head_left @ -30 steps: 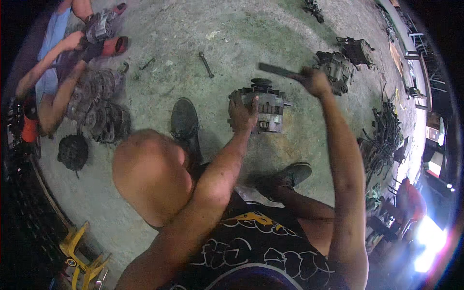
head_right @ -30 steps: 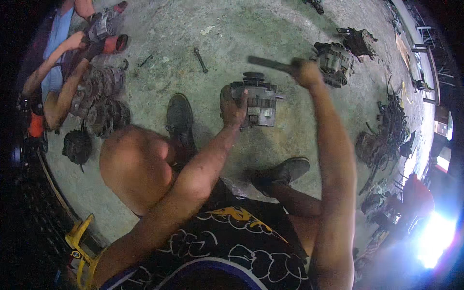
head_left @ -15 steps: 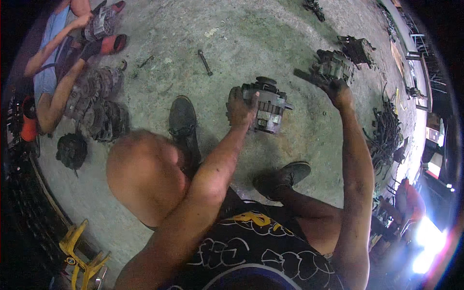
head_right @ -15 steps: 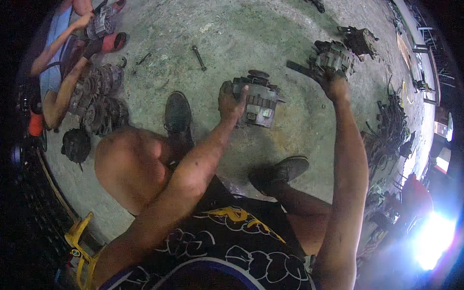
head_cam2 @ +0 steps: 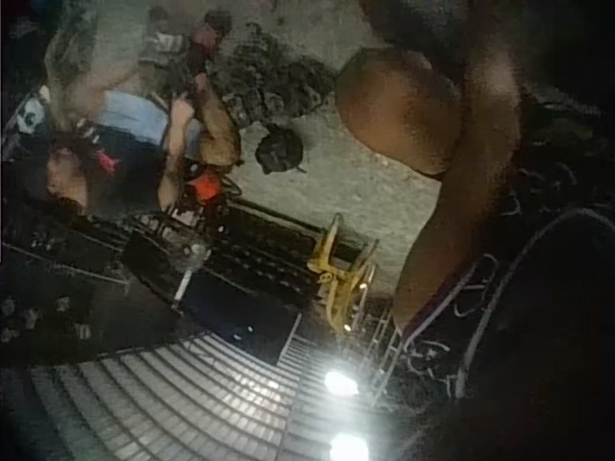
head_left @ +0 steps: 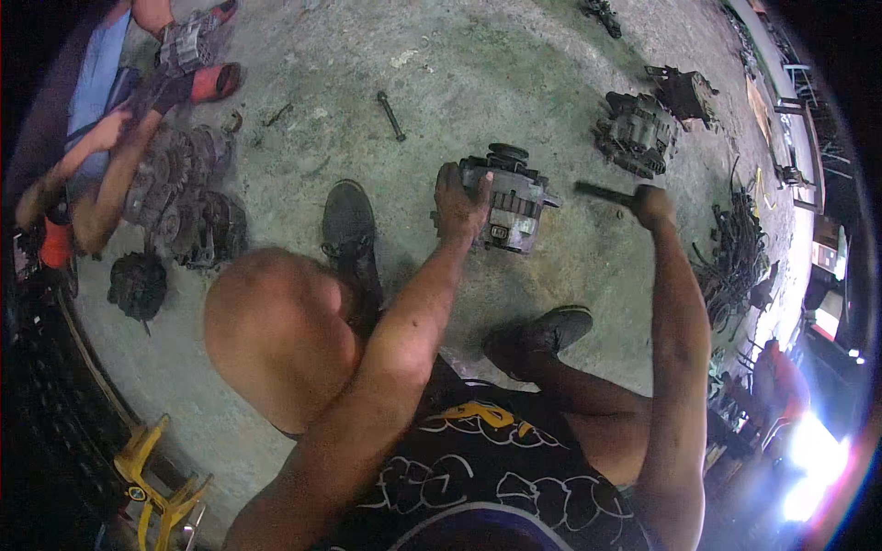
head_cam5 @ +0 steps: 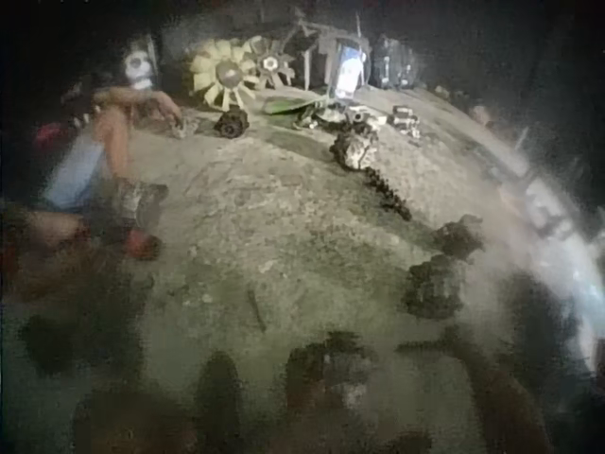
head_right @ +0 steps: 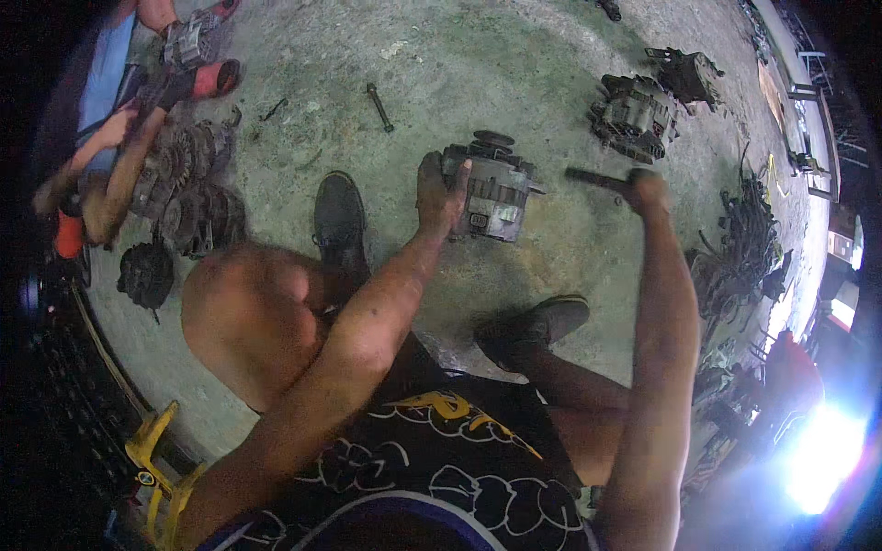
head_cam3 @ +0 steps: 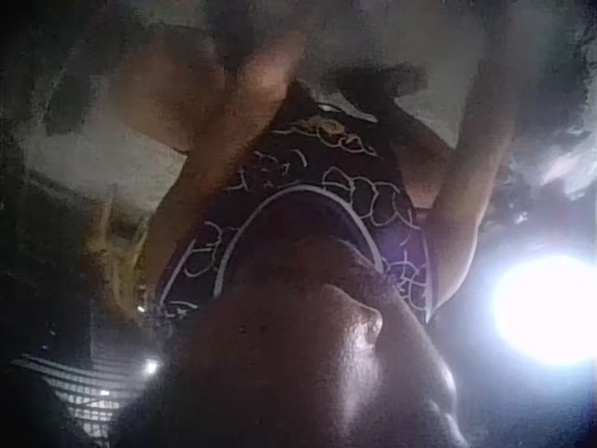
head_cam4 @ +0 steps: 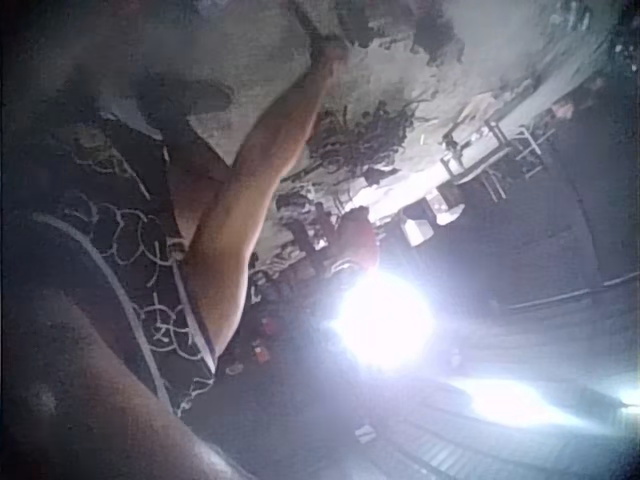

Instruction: The recorder is inspecting and cleaning car alternators using a metal file while seated on a shop floor.

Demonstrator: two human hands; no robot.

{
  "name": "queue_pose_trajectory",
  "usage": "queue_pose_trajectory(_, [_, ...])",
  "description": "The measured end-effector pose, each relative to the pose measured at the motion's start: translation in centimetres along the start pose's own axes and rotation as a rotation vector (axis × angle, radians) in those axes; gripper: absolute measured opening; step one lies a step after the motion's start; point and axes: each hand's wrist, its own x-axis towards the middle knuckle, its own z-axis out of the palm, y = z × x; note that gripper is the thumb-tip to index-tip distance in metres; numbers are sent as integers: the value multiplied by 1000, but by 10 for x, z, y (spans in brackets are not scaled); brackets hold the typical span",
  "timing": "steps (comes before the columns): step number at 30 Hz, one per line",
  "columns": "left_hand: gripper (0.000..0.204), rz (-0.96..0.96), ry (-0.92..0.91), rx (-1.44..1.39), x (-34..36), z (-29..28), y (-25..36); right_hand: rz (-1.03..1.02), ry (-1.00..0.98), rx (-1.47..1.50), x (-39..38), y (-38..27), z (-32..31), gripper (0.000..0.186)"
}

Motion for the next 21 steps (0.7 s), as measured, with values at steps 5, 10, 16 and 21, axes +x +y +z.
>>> queue_pose_trajectory(5, [85, -24, -5, 20, -6, -1, 3, -138, 351, 517, 4, -45, -26, 57])
queue_pose_trajectory(10, [90, 13, 14, 62, -3, 10, 3, -217, 235, 325, 46, -161, -35, 52])
queue_pose_trajectory(16, [92, -45, 12, 56, -1, 2, 4, -109, -2, 218, 18, -53, 3, 50])
queue_pose_trajectory(21, [90, -28, 4, 33, 6, 6, -2, 117, 152, 248, -8, 30, 27, 65])
